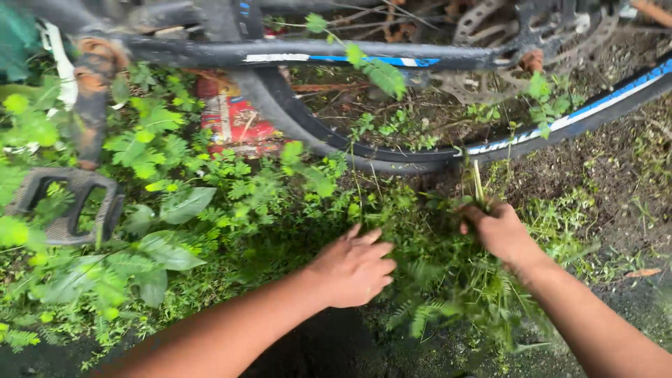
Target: Weeding small plants and grass growing around a parked bicycle in an outdoor area.
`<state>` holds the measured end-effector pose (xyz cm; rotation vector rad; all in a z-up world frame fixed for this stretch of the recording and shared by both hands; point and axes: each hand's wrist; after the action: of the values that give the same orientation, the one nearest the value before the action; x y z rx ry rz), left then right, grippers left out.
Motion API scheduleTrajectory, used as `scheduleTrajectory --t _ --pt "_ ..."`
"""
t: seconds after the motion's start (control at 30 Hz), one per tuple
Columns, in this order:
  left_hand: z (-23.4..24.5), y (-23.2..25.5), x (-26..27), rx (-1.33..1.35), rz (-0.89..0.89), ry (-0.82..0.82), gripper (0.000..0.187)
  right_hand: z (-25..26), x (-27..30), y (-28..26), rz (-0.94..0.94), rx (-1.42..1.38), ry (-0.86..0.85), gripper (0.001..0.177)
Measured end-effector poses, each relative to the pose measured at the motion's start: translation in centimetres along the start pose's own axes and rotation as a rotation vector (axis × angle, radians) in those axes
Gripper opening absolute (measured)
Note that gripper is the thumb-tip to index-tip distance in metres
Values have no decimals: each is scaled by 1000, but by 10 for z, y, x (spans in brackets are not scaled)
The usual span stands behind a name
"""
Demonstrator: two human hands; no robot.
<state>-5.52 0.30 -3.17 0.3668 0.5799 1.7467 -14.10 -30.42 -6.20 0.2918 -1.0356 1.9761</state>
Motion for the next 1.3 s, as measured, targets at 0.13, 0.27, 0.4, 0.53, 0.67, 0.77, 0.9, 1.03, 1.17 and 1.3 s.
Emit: scheduleTrajectory --t 0.13,0.27,0.4,0.53,0.67,0.77,0.9,1.03,1.17,1.3 --pt "-16 -9 31 9 81 -203 31 -2 -5 -43 82 300 -7 37" --pt "-19 -13 44 29 65 -54 24 -6 -45 -52 115 444 34 39" --pt "-19 -24 48 44 105 104 25 -18 -129 22 760 718 -24 40" --pt "-4 -29 47 112 149 167 21 -70 -19 -84 154 208 10 64" --pt "-3 -31 49 174 180 212 20 -118 -34 -63 12 356 -193 49" --pt "-9 -33 52 226 235 187 20 -144 -5 -83 144 547 -127 45" --pt "-3 -36 59 216 294 168 19 -168 -40 -42 218 678 110 56" --pt "7 -40 62 193 330 125 17 -159 -15 -67 184 805 12 38" --pt "5 -44 64 160 314 175 16 -150 0 -80 320 920 -51 33" --pt "5 -44 63 176 320 177 15 -147 -3 -66 468 914 -92 31"
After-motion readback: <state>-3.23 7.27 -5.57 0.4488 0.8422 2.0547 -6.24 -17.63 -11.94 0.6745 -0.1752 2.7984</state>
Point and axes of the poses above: each hand's wrist, its own x-axis away from the middle knuckle, its own z-axis out of the back of the hand, y = z × x, and after that the axes turned 7 degrees about y, right-handed
